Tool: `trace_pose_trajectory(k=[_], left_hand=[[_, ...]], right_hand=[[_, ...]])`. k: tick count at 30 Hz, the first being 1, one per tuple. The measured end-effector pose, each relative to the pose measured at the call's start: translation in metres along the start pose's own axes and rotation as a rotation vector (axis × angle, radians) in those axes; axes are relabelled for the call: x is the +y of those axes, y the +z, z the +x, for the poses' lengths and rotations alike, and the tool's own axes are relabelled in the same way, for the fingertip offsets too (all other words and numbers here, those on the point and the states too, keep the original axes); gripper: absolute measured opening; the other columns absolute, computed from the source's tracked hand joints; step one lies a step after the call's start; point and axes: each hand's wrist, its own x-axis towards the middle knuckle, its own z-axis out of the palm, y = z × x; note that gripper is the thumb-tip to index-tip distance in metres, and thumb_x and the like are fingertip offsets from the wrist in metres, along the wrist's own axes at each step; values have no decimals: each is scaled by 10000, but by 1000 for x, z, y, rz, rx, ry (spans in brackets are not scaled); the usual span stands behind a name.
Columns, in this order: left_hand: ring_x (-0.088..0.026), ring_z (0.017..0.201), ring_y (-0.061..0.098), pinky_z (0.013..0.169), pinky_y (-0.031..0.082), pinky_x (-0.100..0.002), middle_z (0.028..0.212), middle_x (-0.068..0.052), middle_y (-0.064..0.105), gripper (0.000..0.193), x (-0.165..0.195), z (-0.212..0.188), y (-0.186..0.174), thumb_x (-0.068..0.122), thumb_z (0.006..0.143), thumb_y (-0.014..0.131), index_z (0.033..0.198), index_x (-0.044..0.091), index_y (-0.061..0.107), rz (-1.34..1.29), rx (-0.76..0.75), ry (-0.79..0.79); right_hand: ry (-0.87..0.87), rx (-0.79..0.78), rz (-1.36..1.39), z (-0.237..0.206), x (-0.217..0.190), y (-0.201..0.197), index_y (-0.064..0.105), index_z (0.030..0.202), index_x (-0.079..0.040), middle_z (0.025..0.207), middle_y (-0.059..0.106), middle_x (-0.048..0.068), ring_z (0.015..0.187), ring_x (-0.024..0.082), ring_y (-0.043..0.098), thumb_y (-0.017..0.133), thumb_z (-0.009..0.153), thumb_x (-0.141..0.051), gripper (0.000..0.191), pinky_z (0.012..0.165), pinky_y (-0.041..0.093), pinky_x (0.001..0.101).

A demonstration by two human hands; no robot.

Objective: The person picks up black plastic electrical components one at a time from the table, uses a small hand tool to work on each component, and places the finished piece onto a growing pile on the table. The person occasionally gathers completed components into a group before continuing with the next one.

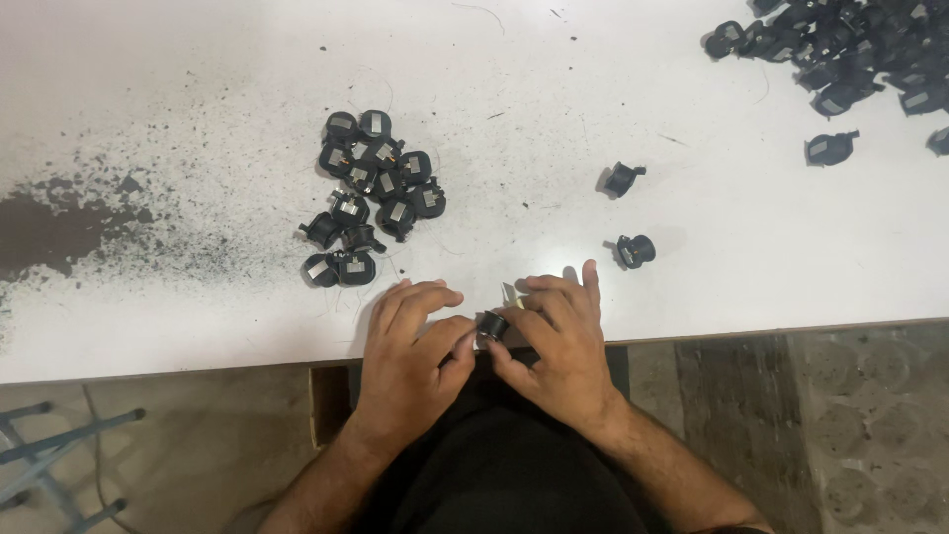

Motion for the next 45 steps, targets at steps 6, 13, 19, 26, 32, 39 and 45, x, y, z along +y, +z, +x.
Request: trace_pose_trajectory(k=[6,13,19,26,32,39,45], left_hand=[[-283,1325,517,1134,441,-515,1285,-86,553,180,1,-2,0,101,838,784,966,120,658,175,21,154],[-287,1212,572,1001,495,-461,1248,-93,590,193,12,7,1,107,832,783,984,78,668,129,-10,173],[-249,814,676,662,556,-360,997,-83,678,150,15,15,-4,27,793,738,902,48,637,-85,-21,-100],[-234,650,639,532,508,-355,763,-68,632,162,16,4,5,11,782,736,831,47,586,-164,-42,-210],[-228,681,632,566,517,-360,783,-79,629,148,18,0,9,-5,778,697,860,39,582,-293,-54,-243],[-199,667,621,565,516,-344,776,-74,621,122,15,-5,11,-10,797,680,862,35,587,-357,-51,-279],[-168,684,653,553,536,-298,861,-81,661,102,13,-1,9,34,843,702,910,33,625,-413,-76,-211]], right_hand=[[26,-8,4,0,3,0,724,1036,-57,1089,595,83,1242,285,537,872,751,-231,365,1224,139,724],[-16,-70,31,3,1,-7,721,1038,-61,1123,604,89,1237,300,528,867,735,-233,378,1195,138,746],[20,-78,6,3,2,-10,720,1044,-72,1095,600,68,1245,276,523,872,740,-228,374,1212,125,758],[-94,232,176,-21,1,-2,711,1081,-124,1000,637,65,1158,260,668,793,853,-89,244,1297,277,600],[-87,183,319,-38,-2,22,573,1070,-58,967,698,98,1140,287,711,758,844,43,309,1261,311,595],[-106,178,257,-40,-1,26,595,1039,-61,966,698,98,1130,281,708,771,819,48,302,1254,315,587],[-116,184,141,-27,7,20,599,1053,-50,1038,698,138,1146,295,688,765,825,38,295,1246,305,607]])
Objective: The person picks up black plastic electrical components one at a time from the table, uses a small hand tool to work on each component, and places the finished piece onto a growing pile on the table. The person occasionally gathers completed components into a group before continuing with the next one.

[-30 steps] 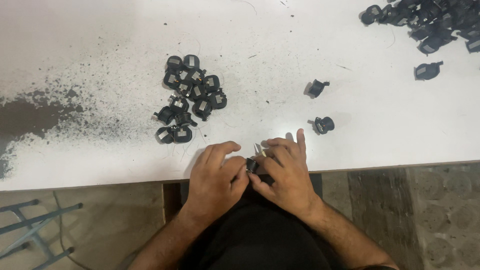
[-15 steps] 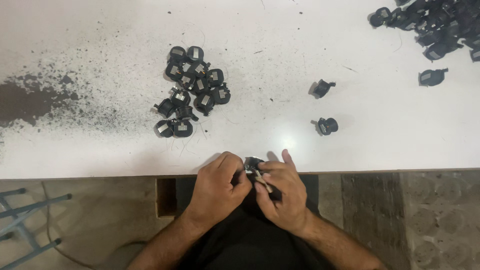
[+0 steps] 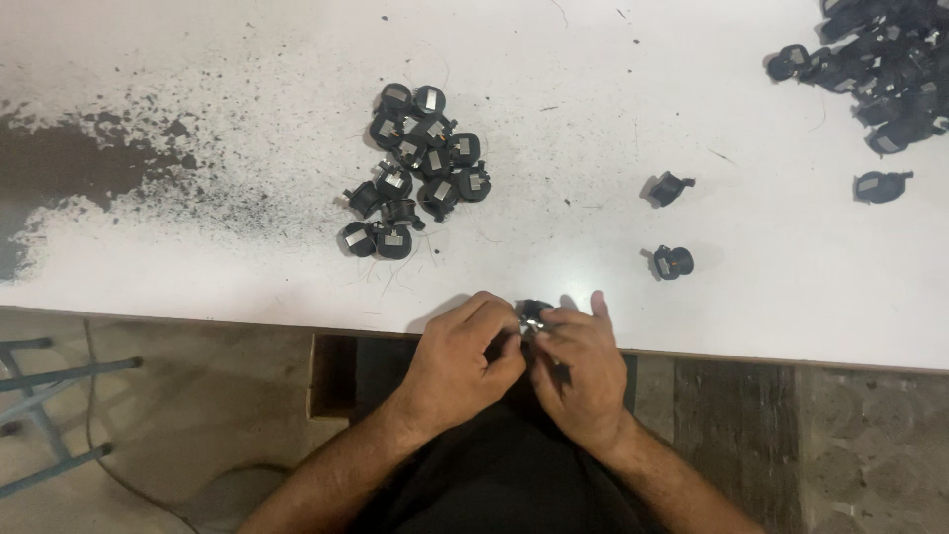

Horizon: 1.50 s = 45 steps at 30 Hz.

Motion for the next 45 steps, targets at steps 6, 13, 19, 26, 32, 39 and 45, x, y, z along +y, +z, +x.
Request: trace_pose_trajectory(k=[6,13,19,26,32,39,45], left_hand=[[-233,724,685,577,542,-339,900,-121,694,299,-12,6,-61,253,892,802,1023,25,660,659,314,-17],[-327,853,666,703,546,-432,944,-152,688,443,-33,27,-67,302,825,839,1106,18,649,844,356,-54],[-220,883,645,790,518,-388,983,-67,684,403,-16,15,-48,258,802,864,1075,55,648,491,116,-70],[-261,1157,601,1072,395,-484,1102,-62,699,368,-7,0,-7,284,795,855,1029,64,676,450,163,109],[-282,1188,565,1113,358,-560,1184,-99,659,302,6,4,0,284,808,801,977,63,684,687,196,144],[-267,1272,552,1169,328,-560,1268,-73,642,132,10,0,8,204,907,756,970,109,687,703,203,220],[-260,1353,539,1230,302,-566,1259,-32,625,141,-2,-6,-11,132,843,755,935,130,649,423,150,141]], right_hand=[[154,212,-4,19,22,-27,548,1106,-31,1072,654,116,1154,276,682,640,967,26,177,1342,245,607],[146,123,78,12,5,-16,585,1104,-60,1091,671,131,1146,275,665,626,961,22,169,1309,260,602],[107,-36,2,21,2,-26,717,1041,-115,1009,641,42,1239,278,606,668,850,24,241,1305,184,607],[116,-254,-136,36,-17,-19,721,1166,-76,1092,562,85,1256,331,501,863,729,-247,490,1186,106,699],[92,-212,-146,38,-17,-7,732,1117,-93,1104,573,52,1262,270,534,865,781,-197,377,1238,122,685],[115,-180,-155,30,-12,-2,726,1027,-56,1047,572,79,1204,301,534,884,694,-195,395,1214,155,690],[128,-144,-156,32,-11,-4,706,978,-62,1040,563,82,1187,295,542,878,746,-208,323,1232,178,686]])
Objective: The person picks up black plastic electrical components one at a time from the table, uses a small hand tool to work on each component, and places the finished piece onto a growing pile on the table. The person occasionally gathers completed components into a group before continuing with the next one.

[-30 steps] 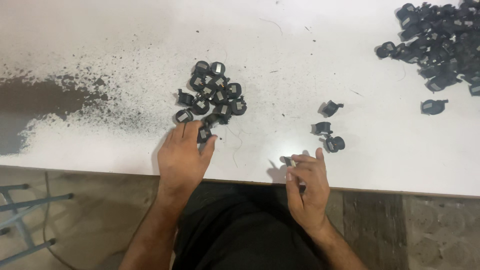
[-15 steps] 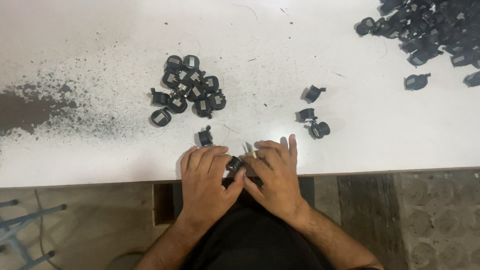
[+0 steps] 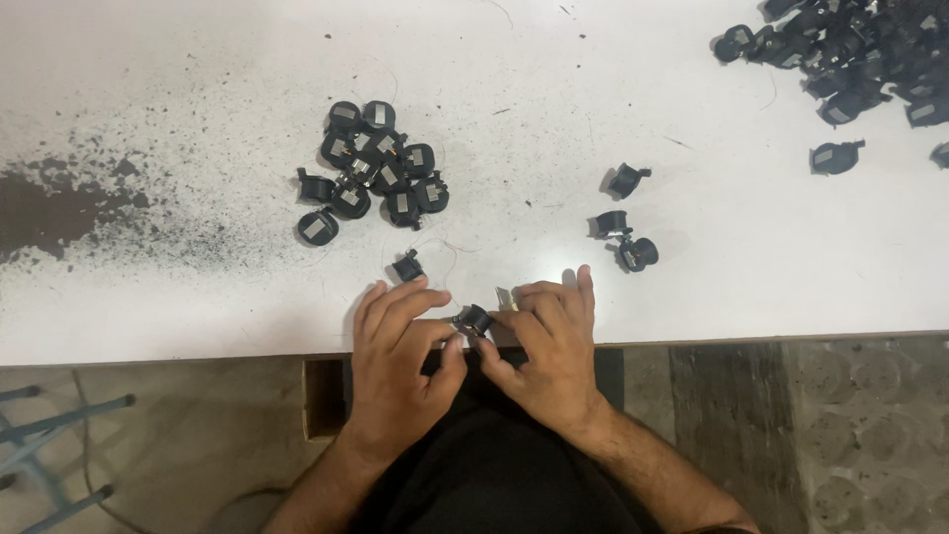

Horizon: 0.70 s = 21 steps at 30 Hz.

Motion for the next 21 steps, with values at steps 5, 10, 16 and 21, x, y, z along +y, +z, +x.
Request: trace_pose_trajectory(k=[5,10,16,21], left_hand=[[-313,1356,481,1214,261,-607,1281,-99,548,267,-5,-13,-3,203,788,789,971,99,626,62,7,69],[-304,1393,440,1238,254,-564,1368,-125,523,293,-6,-13,7,273,878,812,1077,103,681,116,76,82],[-250,1409,451,1274,232,-535,1384,-59,537,151,-11,-20,13,212,926,785,1048,151,722,146,64,56],[-246,1400,465,1281,224,-538,1368,-54,548,188,-16,-24,12,177,894,811,1054,136,721,160,70,49]], right_hand=[[2,12,-11,2,-6,-3,726,1004,-71,1038,564,75,1171,297,542,877,753,-211,325,1211,180,674],[-27,52,6,-3,-7,-6,742,1078,-82,1011,580,49,1183,284,548,834,797,-154,304,1211,165,649],[-94,133,239,-28,-2,8,618,1147,-58,1075,661,93,1201,281,639,753,879,-25,301,1285,198,625],[-101,80,255,-30,-1,18,579,1097,-58,1050,695,121,1181,295,669,768,873,-37,294,1265,237,639]])
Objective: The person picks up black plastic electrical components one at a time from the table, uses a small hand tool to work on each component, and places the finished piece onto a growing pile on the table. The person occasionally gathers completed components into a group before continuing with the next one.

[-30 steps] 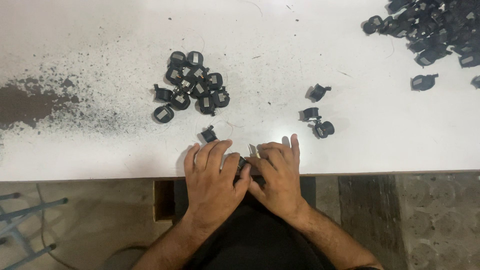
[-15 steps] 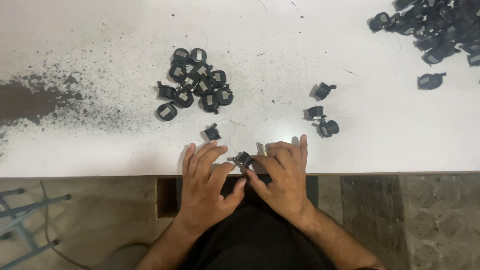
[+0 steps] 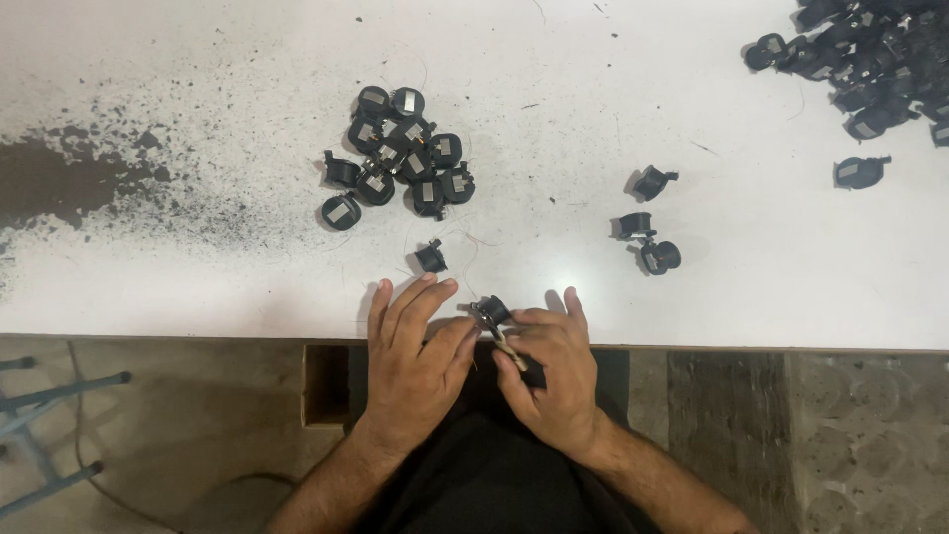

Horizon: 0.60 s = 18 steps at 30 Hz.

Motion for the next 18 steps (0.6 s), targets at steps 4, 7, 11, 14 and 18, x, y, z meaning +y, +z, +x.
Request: trace_pose_trajectory(k=[4,7,11,14,18], left_hand=[[-248,1388,476,1264,238,-547,1350,-56,562,197,1,1,1,156,870,822,1035,134,715,-15,25,7],[-238,1380,492,1259,266,-543,1326,-51,578,181,3,2,3,121,864,817,1006,132,704,-45,61,21],[-241,1368,504,1256,308,-517,1310,-53,590,133,0,4,3,103,895,805,981,118,704,-48,77,86],[-245,1343,516,1229,316,-518,1319,-39,610,100,-2,5,4,130,899,805,928,128,710,53,34,183],[-222,1358,501,1229,318,-501,1336,-25,609,87,2,6,6,171,928,808,982,141,747,46,84,201]], right_hand=[[21,4,-38,7,-5,0,597,1069,-50,1055,697,130,1167,302,670,774,844,-28,287,1251,267,633],[21,2,-42,11,-7,-1,609,1059,-49,1017,694,111,1143,296,688,789,833,-19,290,1247,289,633],[20,-7,-48,14,-7,0,610,1039,-50,998,692,105,1112,289,697,795,822,-8,289,1240,311,631],[36,14,-26,15,-7,1,618,1017,-60,980,694,88,1101,274,707,794,819,10,274,1242,323,624],[35,-4,-12,15,-8,-2,615,1001,-57,971,685,87,1094,282,703,793,802,11,276,1231,326,633]])
